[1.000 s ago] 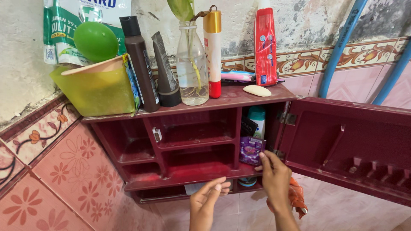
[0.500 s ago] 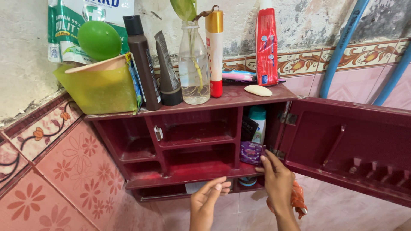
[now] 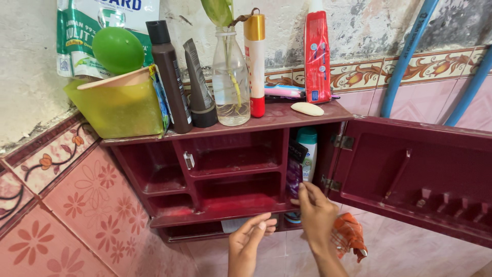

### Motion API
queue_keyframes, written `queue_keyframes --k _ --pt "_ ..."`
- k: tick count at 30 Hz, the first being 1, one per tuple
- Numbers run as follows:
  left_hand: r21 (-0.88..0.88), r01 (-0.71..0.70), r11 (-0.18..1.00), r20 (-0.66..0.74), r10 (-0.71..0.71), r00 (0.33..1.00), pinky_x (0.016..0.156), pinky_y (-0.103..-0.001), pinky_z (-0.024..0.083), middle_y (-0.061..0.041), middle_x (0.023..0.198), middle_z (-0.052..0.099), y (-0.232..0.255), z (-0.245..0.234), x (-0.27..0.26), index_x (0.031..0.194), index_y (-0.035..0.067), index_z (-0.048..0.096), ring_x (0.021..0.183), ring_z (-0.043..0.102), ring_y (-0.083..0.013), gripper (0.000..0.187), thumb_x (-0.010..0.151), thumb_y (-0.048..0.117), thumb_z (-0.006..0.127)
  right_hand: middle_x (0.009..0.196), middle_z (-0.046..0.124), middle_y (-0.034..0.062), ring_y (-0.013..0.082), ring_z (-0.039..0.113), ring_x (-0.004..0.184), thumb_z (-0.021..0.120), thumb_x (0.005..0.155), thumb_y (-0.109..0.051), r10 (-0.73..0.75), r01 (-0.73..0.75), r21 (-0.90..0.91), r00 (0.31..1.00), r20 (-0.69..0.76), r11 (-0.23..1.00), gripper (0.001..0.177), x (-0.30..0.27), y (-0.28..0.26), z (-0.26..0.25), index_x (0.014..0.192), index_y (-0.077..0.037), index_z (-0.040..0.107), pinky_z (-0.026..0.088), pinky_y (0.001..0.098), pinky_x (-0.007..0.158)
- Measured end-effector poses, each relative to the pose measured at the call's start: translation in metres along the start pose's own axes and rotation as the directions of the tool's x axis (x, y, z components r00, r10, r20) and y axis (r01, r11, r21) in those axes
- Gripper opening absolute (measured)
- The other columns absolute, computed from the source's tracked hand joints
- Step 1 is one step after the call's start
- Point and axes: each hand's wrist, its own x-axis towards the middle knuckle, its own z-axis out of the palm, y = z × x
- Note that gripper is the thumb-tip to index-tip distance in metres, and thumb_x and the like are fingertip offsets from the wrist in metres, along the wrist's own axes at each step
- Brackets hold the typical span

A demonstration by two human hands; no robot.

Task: The person organizes a bathroom cabinet by picking up various toiletries from the top shelf, briefly holding them, and placing them into the open compartments below. Items handled include a facial foam tube, a deodorant stick, a small sachet, a dark tube, a brown bottle, a red bottle, a green ball, a toothpaste tube, and a bar of soap.

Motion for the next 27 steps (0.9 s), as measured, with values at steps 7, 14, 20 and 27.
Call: queue_keyframes --k 7,14,20,27 --pt "-0.04 -0.025 0.999 0.011 0.025 1.0 0.091 -0.035 0.06 -0.02 0.111 0.081 -0.005 -0.013 0.001 0.125 -0.004 0.071 0.098 0.076 -0.0209 0.036 0.097 0.015 0.06 0.082 0.08 0.0134 0.0166 0.074 0.064 0.074 0.092 -0.014 0.096 -0.09 -0.109 0.994 0.051 0.99 0.024 0.0 -0.019 0.01 0.112 -0.002 0.079 0.056 0.0285 0.057" --pt "-0.032 -0.02 0.999 -0.003 0.019 1.0 0.091 -0.034 0.06 -0.02 0.111 0.081 0.001 -0.016 -0.001 0.124 -0.004 0.072 0.098 0.076 -0.0209 0.036 0.096 0.016 0.061 0.089 0.079 0.0122 0.0142 0.078 0.074 0.072 0.09 -0.011 -0.038 0.05 -0.112 0.993 0.111 0.992 0.023 0.003 -0.006 0.009 0.11 0.0 0.077 0.059 0.0265 0.065" --pt "-0.009 -0.006 1.0 -0.017 0.006 1.0 0.091 -0.034 0.06 -0.02 0.11 0.082 0.004 -0.013 -0.002 0.124 -0.003 0.073 0.097 0.076 -0.0208 0.036 0.096 0.016 0.061 0.093 0.08 0.0136 0.0161 0.078 0.074 0.073 0.09 -0.011 -0.045 0.058 -0.103 0.991 0.123 0.993 0.022 0.009 -0.002 0.015 0.109 0.0 0.077 0.06 0.0271 0.065" --pt "-0.063 -0.018 0.998 -0.014 0.017 1.0 0.09 -0.036 0.06 -0.021 0.109 0.081 -0.017 -0.022 0.004 0.124 -0.004 0.072 0.096 0.077 -0.0232 0.036 0.094 0.013 0.063 0.093 0.081 0.0134 0.0153 0.079 0.076 0.075 0.087 -0.013 0.04 -0.022 -0.144 0.991 0.126 0.989 0.026 0.004 -0.001 0.009 0.111 -0.003 0.078 0.06 0.0269 0.067"
